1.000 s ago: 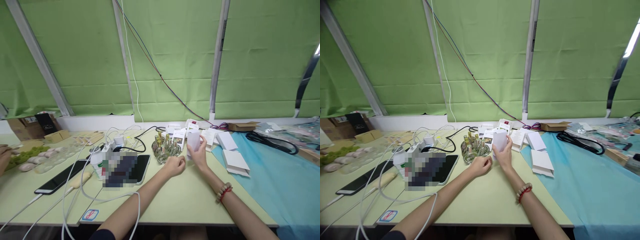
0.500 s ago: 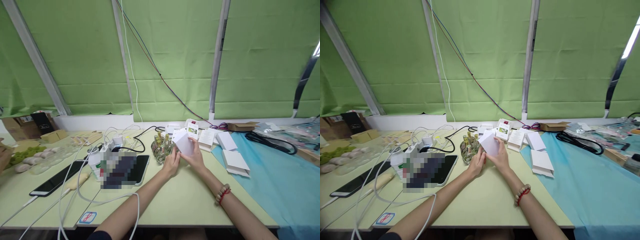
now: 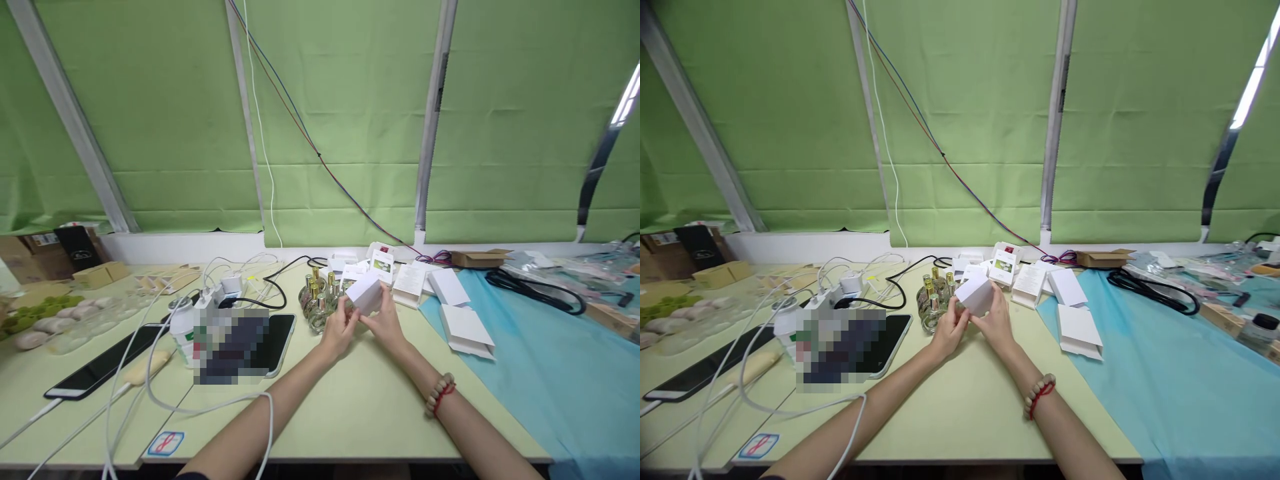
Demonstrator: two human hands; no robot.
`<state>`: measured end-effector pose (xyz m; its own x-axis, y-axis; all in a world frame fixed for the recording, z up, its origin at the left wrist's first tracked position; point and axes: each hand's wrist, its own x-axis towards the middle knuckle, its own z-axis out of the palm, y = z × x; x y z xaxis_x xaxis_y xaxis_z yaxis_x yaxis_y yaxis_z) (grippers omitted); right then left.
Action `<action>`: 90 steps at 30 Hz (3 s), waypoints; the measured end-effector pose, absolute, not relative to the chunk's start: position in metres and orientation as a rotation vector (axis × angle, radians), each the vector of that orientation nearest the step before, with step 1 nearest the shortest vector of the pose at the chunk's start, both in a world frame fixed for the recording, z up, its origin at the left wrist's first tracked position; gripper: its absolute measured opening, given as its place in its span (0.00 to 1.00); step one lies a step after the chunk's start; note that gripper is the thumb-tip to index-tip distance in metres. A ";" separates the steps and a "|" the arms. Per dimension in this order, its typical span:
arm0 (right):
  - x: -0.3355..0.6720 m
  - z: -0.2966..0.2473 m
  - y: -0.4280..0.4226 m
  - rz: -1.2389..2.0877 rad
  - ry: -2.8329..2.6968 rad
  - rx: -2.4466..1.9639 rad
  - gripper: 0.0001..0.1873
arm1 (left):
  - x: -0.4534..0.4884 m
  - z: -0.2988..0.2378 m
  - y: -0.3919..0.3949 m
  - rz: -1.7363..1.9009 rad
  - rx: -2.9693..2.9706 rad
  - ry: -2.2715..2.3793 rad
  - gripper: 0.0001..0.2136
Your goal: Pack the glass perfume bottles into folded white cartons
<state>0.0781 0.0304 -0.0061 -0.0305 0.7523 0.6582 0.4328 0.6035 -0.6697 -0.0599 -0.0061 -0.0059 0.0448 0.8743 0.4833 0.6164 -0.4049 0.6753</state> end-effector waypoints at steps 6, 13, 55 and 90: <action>0.080 -0.010 0.035 0.327 -1.635 -1.000 0.42 | -0.060 -0.007 -0.003 1.281 1.946 1.524 0.20; 0.080 -0.012 0.037 0.231 -1.665 -0.914 0.43 | -0.060 -0.006 -0.003 1.314 1.914 1.514 0.23; 0.083 0.009 0.023 0.028 -1.706 -0.789 0.20 | -0.043 -0.010 -0.010 1.522 1.822 1.274 0.36; 0.104 0.023 0.045 1.053 -1.336 -0.986 0.27 | -0.049 -0.005 -0.009 1.734 1.691 1.196 0.34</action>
